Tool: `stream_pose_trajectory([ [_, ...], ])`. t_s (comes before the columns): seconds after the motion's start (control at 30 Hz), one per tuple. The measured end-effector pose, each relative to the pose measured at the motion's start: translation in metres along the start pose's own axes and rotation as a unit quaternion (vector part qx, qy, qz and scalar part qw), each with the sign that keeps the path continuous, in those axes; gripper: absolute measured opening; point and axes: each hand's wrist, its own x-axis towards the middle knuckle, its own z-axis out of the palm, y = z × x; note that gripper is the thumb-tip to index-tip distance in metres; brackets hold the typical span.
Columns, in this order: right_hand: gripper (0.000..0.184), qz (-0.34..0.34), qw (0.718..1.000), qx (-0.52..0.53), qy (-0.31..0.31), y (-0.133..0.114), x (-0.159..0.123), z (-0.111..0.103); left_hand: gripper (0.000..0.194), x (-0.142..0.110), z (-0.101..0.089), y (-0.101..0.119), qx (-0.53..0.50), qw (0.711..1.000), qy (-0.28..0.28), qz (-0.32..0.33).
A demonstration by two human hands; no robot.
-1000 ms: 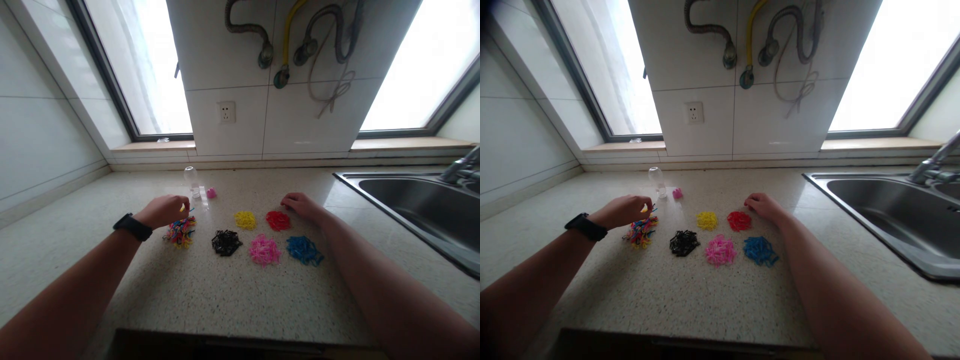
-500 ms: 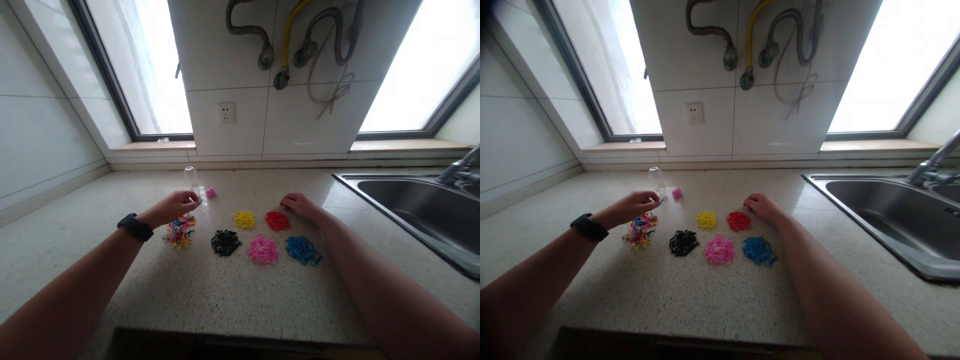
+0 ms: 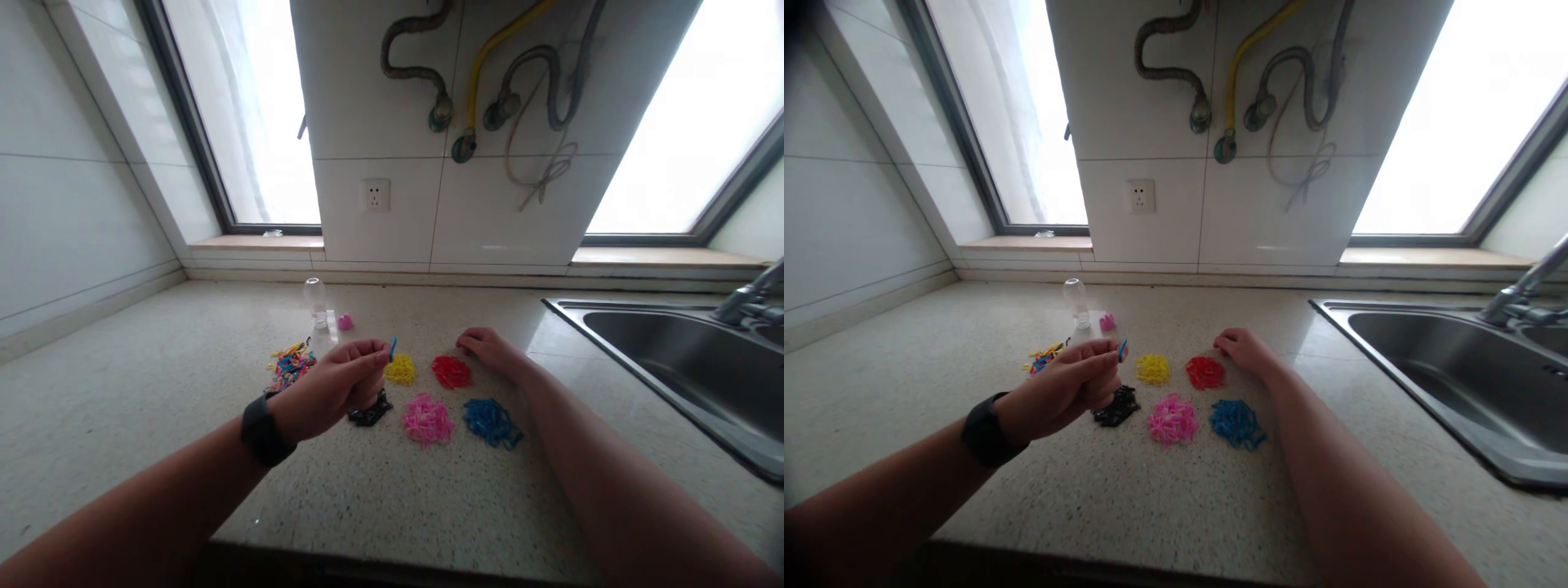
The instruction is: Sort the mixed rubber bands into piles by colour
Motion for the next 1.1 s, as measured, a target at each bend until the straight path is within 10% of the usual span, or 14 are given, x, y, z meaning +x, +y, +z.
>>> stream_pose_trajectory([
  [0.3,0.032,-0.014,1.0,-0.019,0.003,0.008,0.003,0.001,0.019,-0.012,0.033,0.003,-0.198,0.977,-0.084,0.0],
  [1.1,0.03,-0.008,1.0,-0.008,0.014,0.011,0.007,0.005,0.019,-0.015,0.041,-0.003,-0.186,0.981,-0.007,0.06],
])
